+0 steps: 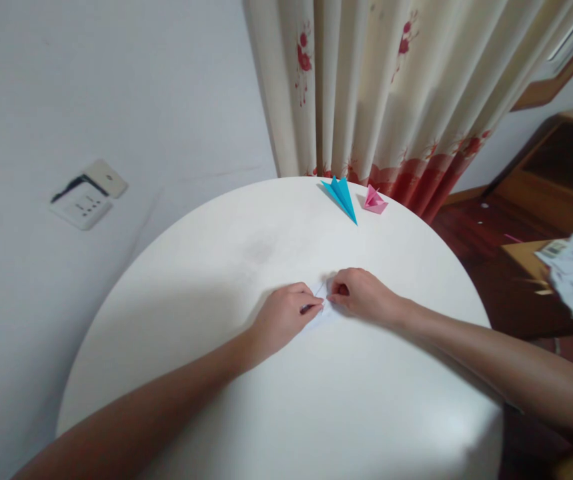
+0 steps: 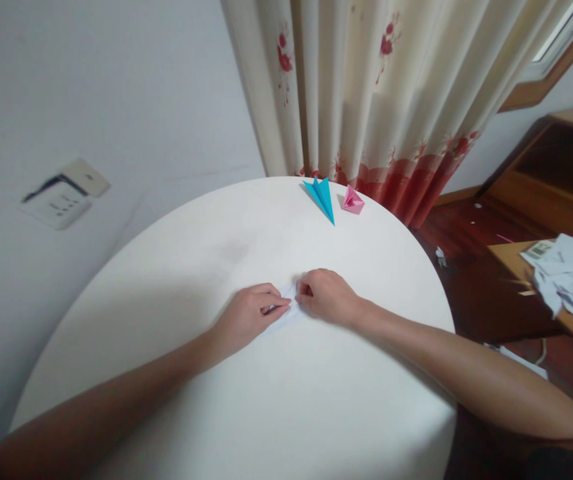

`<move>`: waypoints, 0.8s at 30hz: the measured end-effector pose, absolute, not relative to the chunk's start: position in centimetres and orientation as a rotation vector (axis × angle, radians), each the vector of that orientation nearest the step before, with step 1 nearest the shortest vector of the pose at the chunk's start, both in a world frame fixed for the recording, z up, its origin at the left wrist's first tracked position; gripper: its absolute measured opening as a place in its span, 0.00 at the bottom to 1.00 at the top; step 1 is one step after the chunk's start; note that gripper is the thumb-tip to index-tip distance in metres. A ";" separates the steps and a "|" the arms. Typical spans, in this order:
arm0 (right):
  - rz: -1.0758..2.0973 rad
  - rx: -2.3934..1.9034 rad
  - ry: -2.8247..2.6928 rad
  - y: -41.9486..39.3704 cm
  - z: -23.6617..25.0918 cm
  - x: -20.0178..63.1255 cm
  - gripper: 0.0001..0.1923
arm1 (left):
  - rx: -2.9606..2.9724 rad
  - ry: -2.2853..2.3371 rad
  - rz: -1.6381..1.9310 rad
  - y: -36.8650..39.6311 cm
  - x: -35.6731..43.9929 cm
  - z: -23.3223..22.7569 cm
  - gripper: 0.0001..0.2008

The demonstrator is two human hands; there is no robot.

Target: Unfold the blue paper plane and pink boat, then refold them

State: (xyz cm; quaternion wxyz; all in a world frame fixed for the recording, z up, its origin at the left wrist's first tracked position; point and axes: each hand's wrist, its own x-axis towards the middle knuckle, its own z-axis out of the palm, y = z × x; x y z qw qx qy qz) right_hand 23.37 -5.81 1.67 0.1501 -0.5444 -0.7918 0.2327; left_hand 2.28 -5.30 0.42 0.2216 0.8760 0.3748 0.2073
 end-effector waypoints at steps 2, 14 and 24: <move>0.629 -1.557 -2.285 -5.8 1.9 23.4 0.06 | 2.418 1.033 0.569 -5.2 2.2 0.4 0.07; 0.366 -1.580 -2.356 -5.7 1.5 23.9 0.10 | 2.685 0.805 0.432 -4.9 0.9 0.6 0.13; 0.659 -1.454 -2.314 -5.8 1.9 23.9 0.06 | 2.568 0.824 0.466 -4.4 1.0 0.2 0.10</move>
